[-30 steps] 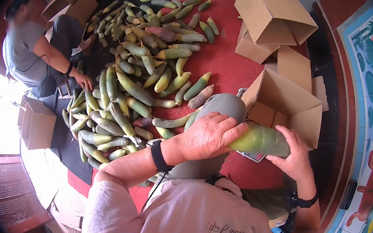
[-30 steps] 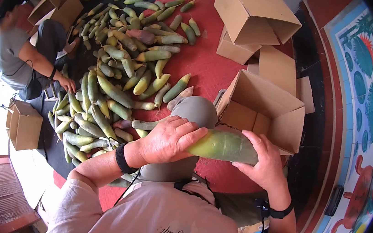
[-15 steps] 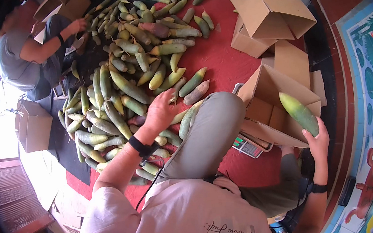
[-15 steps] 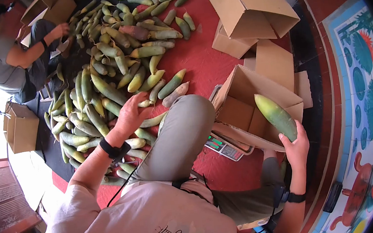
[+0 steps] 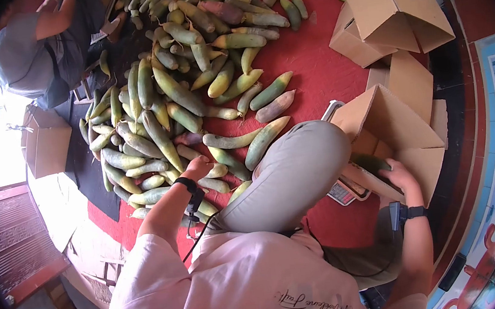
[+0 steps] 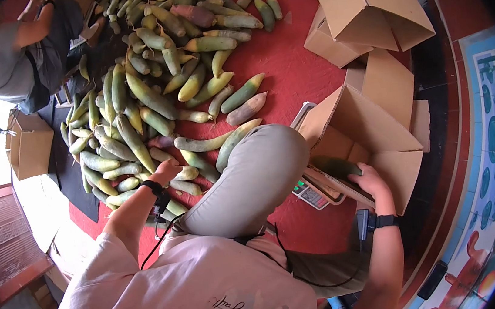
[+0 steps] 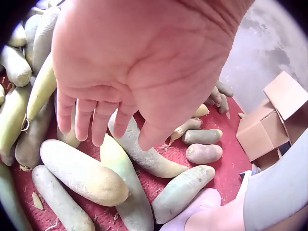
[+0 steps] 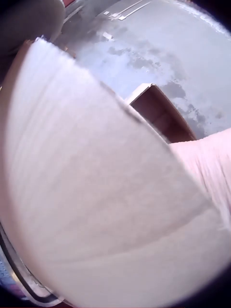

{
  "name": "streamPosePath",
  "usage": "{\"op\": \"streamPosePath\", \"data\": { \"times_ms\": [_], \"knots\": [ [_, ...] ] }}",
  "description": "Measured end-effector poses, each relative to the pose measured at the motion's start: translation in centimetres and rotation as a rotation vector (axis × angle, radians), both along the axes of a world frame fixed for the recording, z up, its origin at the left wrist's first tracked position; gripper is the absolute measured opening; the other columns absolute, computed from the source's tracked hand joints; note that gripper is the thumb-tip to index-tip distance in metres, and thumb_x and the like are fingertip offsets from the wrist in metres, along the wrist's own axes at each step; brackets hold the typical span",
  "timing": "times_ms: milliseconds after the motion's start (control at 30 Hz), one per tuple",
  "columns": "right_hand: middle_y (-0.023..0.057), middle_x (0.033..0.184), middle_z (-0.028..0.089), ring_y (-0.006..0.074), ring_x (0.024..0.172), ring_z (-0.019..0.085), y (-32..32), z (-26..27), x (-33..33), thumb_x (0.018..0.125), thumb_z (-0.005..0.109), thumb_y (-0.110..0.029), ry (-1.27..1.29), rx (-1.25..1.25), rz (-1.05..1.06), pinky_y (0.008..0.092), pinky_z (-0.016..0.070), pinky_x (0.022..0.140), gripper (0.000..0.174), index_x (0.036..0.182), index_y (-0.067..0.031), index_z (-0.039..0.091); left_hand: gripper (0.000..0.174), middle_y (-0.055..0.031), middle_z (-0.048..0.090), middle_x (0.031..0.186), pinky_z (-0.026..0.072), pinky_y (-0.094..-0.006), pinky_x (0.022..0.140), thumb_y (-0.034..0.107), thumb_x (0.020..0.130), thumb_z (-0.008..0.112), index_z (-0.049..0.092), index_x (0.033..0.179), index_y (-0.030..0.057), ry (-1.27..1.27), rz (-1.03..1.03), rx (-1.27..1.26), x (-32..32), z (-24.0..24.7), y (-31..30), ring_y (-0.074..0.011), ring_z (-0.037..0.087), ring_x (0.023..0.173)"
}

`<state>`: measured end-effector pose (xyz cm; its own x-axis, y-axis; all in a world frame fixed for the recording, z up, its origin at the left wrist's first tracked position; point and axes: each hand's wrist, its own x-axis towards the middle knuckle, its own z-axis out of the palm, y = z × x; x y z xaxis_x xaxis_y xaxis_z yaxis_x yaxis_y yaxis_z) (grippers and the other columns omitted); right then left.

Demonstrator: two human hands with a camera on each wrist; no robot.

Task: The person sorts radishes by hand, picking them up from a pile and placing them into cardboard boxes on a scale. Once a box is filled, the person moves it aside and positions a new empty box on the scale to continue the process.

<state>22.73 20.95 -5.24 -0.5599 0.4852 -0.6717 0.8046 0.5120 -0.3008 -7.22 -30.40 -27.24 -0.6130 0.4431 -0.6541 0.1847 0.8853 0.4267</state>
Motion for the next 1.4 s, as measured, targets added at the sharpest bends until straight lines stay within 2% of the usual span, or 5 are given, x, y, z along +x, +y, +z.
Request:
{"op": "streamPosePath", "data": {
  "times_ms": [400, 533, 867, 1100, 1400],
  "knots": [
    [0.0171, 0.12, 0.054, 0.028, 0.112, 0.05, 1.6, -1.3, 2.4, 0.08, 0.057, -0.013, -0.2, -0.191, 0.074, 0.0323, 0.037, 0.095, 0.043, 0.121, -0.0028, 0.05, 0.042, -0.015, 0.064, 0.095, 0.0484, -0.0367, 0.078, 0.034, 0.078, 0.06, 0.058, 0.104, 0.0008, 0.081, -0.082, 0.038, -1.1, -5.1, 1.6, -0.0293, 0.062, 0.087],
    [0.0164, 0.108, 0.059, 0.0264, 0.101, 0.056, 1.1, 0.3, 2.8, 0.083, 0.055, -0.015, -0.05, -0.103, -0.024, 0.0325, 0.042, 0.087, 0.035, 0.116, -0.002, 0.053, 0.035, -0.0175, 0.062, 0.097, 0.0485, -0.0352, 0.078, 0.029, 0.079, 0.059, 0.06, 0.102, 0.0038, 0.507, -0.647, 0.133, -5.4, -7.1, 0.6, -0.0287, 0.061, 0.089],
    [0.0095, 0.085, 0.062, 0.0153, 0.07, 0.057, -0.5, 2.1, 2.1, 0.086, 0.053, -0.019, 0.131, -0.06, -0.246, 0.0292, 0.0476, 0.064, 0.029, 0.109, -0.0017, 0.057, 0.032, -0.0162, 0.056, 0.108, 0.0459, -0.0354, 0.085, 0.031, 0.083, 0.052, 0.061, 0.101, 0.0054, 0.411, -0.54, -0.136, -10.1, -2.5, 3.9, -0.0308, 0.055, 0.101],
    [0.0098, 0.088, 0.062, 0.0163, 0.075, 0.059, -1.2, 3.2, 0.8, 0.087, 0.051, -0.018, 0.119, -0.043, -0.259, 0.029, 0.0475, 0.068, 0.028, 0.109, -0.0016, 0.056, 0.051, -0.018, 0.063, 0.097, 0.0465, -0.0352, 0.083, 0.033, 0.073, 0.061, 0.052, 0.114, 0.0044, 0.246, 0.373, 0.043, -11.5, 0.7, 5.6, -0.0305, 0.06, 0.093],
    [0.0103, 0.098, 0.061, 0.0157, 0.083, 0.061, -1.5, 4.6, -0.4, 0.088, 0.049, -0.015, 0.189, -0.093, -0.325, 0.027, 0.0469, 0.07, 0.028, 0.112, -0.0005, 0.054, 0.078, -0.0251, 0.041, 0.122, 0.0393, -0.0417, 0.093, 0.028, 0.071, 0.067, 0.024, 0.133, 0.0066, 0.537, 0.638, 0.076, -14.9, 2.0, 7.2, -0.0387, 0.045, 0.111]
  ]
}}
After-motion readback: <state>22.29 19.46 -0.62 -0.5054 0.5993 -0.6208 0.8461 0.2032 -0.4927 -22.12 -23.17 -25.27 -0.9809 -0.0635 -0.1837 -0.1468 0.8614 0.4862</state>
